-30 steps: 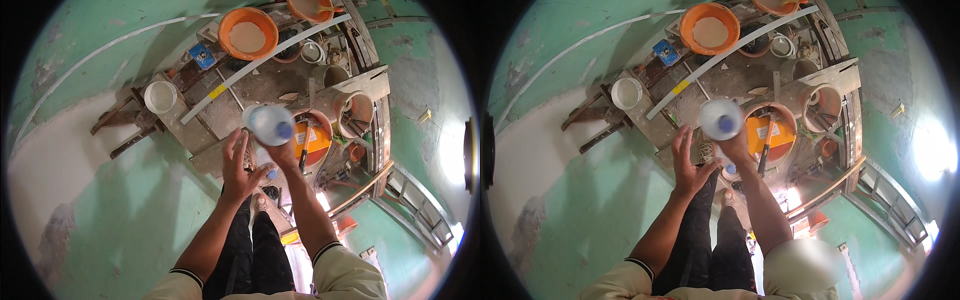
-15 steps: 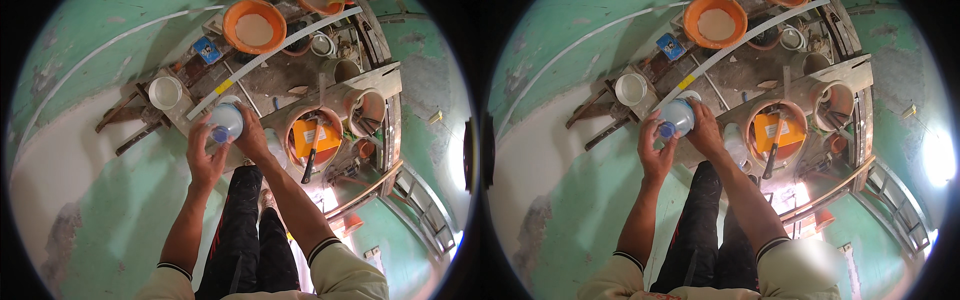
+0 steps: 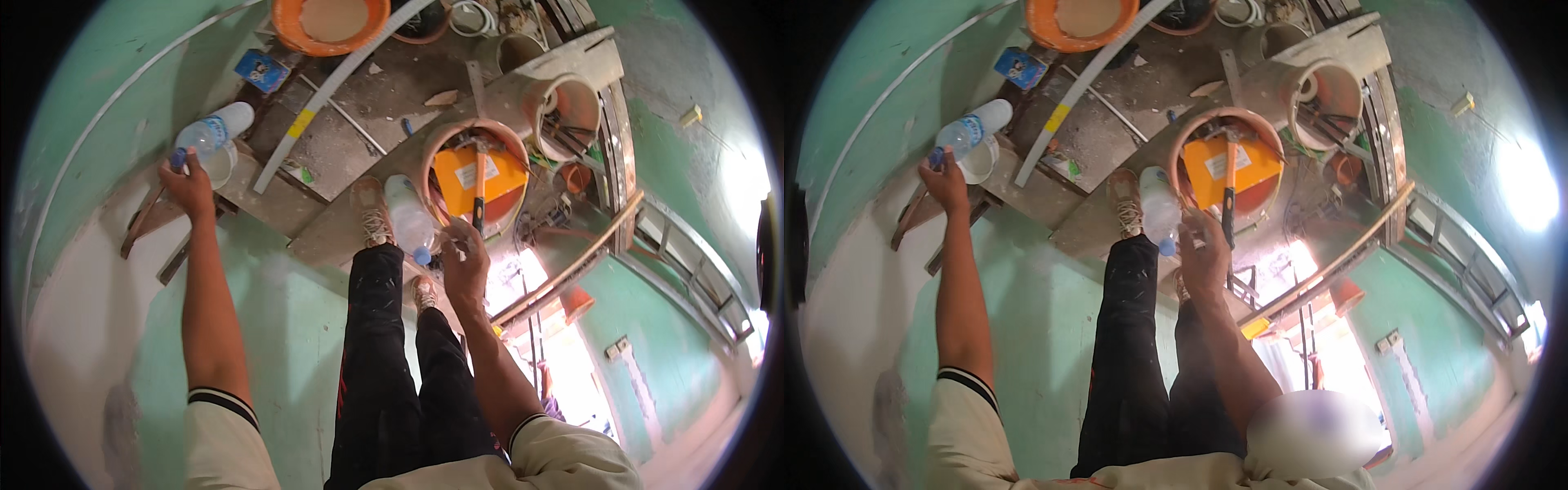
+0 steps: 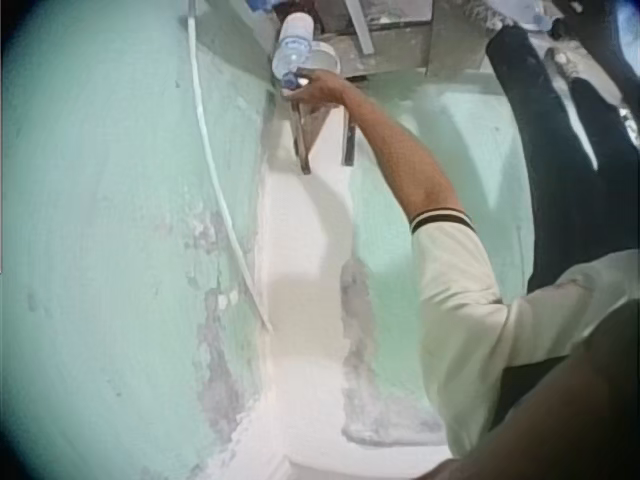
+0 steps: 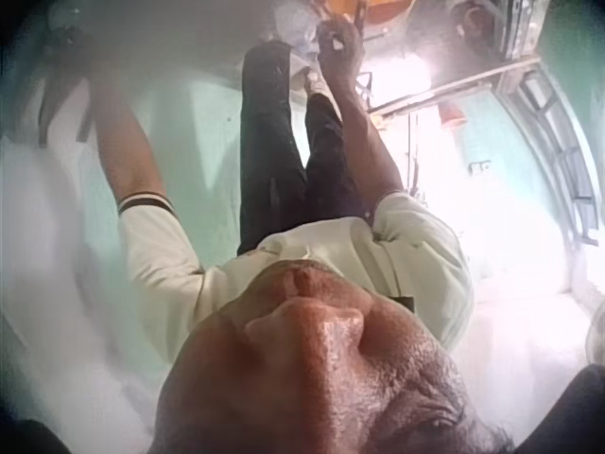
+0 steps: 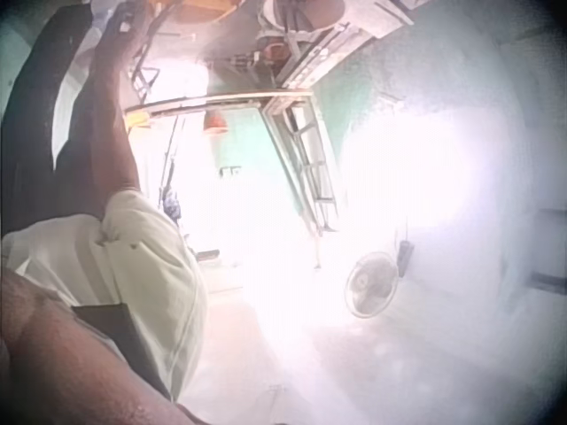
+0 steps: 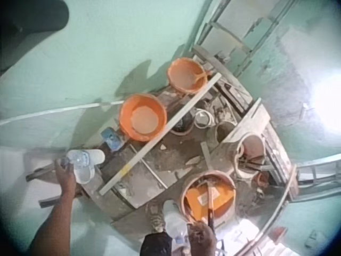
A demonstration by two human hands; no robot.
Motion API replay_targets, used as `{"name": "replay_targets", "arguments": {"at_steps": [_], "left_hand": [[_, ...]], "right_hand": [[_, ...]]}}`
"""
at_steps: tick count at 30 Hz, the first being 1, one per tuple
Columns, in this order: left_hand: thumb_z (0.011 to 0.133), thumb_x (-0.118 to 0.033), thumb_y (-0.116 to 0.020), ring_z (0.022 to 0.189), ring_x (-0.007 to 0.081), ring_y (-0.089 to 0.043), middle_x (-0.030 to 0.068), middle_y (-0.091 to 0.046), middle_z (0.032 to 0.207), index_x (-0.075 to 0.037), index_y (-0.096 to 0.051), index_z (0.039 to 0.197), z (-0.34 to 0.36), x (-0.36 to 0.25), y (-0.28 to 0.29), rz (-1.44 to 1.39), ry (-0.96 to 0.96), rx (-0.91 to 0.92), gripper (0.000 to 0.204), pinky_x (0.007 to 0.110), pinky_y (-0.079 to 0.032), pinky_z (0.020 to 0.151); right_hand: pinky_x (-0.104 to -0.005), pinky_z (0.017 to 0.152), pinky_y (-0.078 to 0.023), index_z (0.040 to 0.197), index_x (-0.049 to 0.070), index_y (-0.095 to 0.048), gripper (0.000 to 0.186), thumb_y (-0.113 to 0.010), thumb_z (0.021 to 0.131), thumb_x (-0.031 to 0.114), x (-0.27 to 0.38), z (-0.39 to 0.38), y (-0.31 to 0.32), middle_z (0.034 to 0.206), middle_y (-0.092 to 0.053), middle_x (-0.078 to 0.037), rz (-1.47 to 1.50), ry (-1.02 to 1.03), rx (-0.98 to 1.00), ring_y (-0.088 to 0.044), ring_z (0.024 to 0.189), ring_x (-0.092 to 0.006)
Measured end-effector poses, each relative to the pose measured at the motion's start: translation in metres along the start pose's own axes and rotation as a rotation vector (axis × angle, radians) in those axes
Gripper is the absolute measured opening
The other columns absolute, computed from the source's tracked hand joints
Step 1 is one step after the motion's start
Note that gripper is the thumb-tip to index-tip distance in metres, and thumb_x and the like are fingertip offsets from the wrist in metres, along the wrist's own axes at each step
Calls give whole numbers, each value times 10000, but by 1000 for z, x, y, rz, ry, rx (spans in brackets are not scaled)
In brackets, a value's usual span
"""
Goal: The person measures a wall with a tape measure and marks it with a pencil. They then hammer nails into the wall at the marked points. Finally, they cut a long white plastic trim piece to size using a utility knife and a straight edge.
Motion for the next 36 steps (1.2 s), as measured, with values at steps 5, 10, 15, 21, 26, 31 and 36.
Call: {"name": "replay_targets", "arguments": {"at_steps": [5, 10, 15, 21, 26, 31, 36], "left_hand": [[894, -471, -777, 1107, 414, -679, 277, -634, 1194, 104, -520, 1271, 33, 13, -65, 218, 65, 21, 734, 466, -553, 944], [864, -501, -787, 1112, 417, -681, 262, -657, 1207, 82, -539, 1285, 56, 111, -132, 162, 244, 132, 760, 489, -546, 952], [857, -460, -794, 1082, 389, -696, 244, -656, 1222, 64, -533, 1300, 55, 101, -139, 218, 271, 110, 734, 470, -581, 912], [851, -394, -814, 1076, 337, -690, 177, -619, 1318, -59, -513, 1380, 20, 36, -135, 124, 378, 284, 695, 419, -647, 772], [858, -388, -816, 1197, 358, -622, 175, -536, 1434, -116, -454, 1470, 20, 24, -149, 48, 382, 365, 762, 454, -653, 785], [830, -386, -849, 1307, 390, -547, 177, -438, 1533, -160, -282, 1591, 9, 26, -136, 9, 483, 375, 976, 484, -646, 852], [827, -352, -869, 1375, 387, -473, 161, -340, 1602, -177, -128, 1648, -13, 21, -93, -26, 552, 404, 1120, 552, -584, 951]], "right_hand": [[-317, 828, -561, 1250, -1, -658, 278, -679, 1005, 129, -78, -33, 30, 1020, -733, -112, -184, -57, -19, -712, 922, -182], [-388, 771, -573, 1210, 23, -673, 290, -725, 979, 191, -105, -21, 8, 1106, -710, -175, -105, -110, 68, -725, 925, -294], [-411, 783, -558, 1263, 8, -625, 358, -725, 967, 182, -99, 18, 46, 1086, -714, -191, -471, 199, -287, -712, 875, -347], [-456, 876, -544, 1387, 15, -526, 573, -767, 901, 201, -168, 66, 50, 1072, -738, -217, -135, -271, -82, -726, 971, -384], [-466, 871, -542, 1262, 25, -613, 445, -716, 898, 258, -197, 91, 59, 984, -745, -223, -298, -289, -88, -731, 952, -404], [-485, 823, -535, 1161, 48, -638, 377, -722, 883, 288, -153, 65, 81, 934, -727, -229, -424, -295, -189, -704, 919, -453], [-397, 693, -499, 1045, 20, -622, 307, -768, 892, 242, -156, 63, 125, 792, -658, -111, -137, -171, -394, -617, 726, -190]]}}
Point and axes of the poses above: each hand's wrist, its own z-axis towards the middle knuckle, its own y-axis out of the back of the hand, x = y × z, the point moved 8 cm from there along z, towards the middle knuckle
